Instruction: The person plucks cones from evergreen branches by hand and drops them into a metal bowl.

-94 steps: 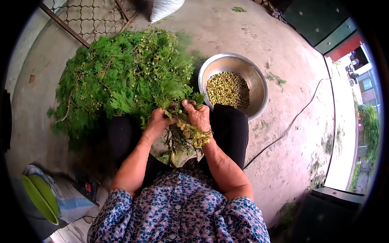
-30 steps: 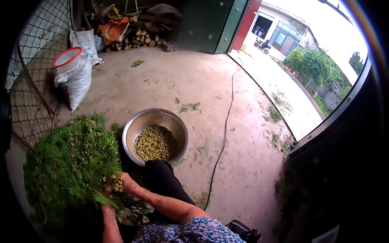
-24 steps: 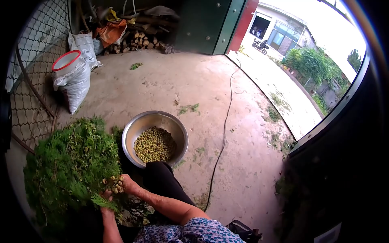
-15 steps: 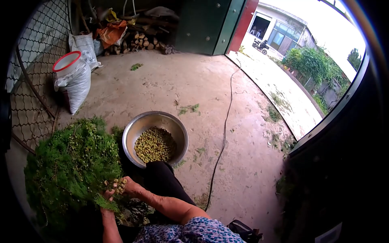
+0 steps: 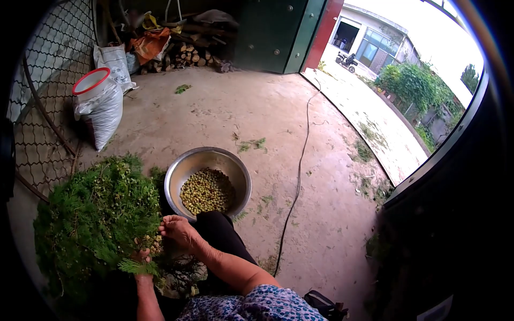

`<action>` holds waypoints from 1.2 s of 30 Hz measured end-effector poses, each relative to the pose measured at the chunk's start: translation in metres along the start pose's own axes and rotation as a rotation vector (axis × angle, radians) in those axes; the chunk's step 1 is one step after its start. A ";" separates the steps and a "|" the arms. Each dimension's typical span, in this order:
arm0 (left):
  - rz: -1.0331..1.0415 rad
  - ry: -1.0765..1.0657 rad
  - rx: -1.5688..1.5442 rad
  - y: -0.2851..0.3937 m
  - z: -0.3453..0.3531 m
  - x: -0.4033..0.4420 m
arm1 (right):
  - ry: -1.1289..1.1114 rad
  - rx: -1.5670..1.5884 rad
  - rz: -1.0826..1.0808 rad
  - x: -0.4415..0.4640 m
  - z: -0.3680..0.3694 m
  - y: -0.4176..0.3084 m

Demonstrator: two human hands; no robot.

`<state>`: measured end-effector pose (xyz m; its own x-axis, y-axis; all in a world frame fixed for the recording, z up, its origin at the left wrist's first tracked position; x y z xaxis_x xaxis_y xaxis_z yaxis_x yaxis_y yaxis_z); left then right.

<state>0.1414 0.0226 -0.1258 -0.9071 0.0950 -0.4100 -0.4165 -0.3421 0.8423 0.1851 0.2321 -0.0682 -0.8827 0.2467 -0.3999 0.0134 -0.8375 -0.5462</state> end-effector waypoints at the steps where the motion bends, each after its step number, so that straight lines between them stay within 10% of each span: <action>1: 0.000 0.001 0.001 0.001 0.005 -0.003 | 0.085 0.082 -0.087 0.007 -0.009 -0.007; 8: -0.066 0.135 -0.059 0.001 0.008 0.003 | 0.111 0.490 -0.242 0.001 -0.002 -0.060; 17: 0.080 -0.195 -0.138 0.009 0.038 -0.012 | -0.378 -1.192 -0.394 -0.051 0.053 0.014; 20: 0.225 -0.249 0.010 0.007 0.036 -0.010 | -0.266 -1.085 -0.786 -0.047 0.053 0.037; 28: -0.065 -0.159 -0.098 0.009 0.043 -0.019 | -0.076 -0.952 -0.513 -0.060 0.060 0.015; 34: 0.213 -0.028 0.118 0.031 0.052 -0.035 | -0.080 -1.066 -0.473 -0.056 0.057 0.008; 36: 0.814 0.104 0.545 0.051 0.060 -0.046 | -0.102 -0.999 -0.624 -0.050 0.054 0.015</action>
<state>0.1583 0.0569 -0.0427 -0.9302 -0.0696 0.3603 0.3389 0.2139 0.9162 0.2039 0.1811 -0.0166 -0.8993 0.4005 0.1758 -0.1119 0.1779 -0.9777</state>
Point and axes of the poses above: each hand's wrist, its own x-axis towards the middle knuckle, its own z-axis out of the palm, y = z × x, the point moved 3 cm from there along x, towards the middle knuckle, and after that the axes turned 9 degrees about y, right-handed, at the moved point
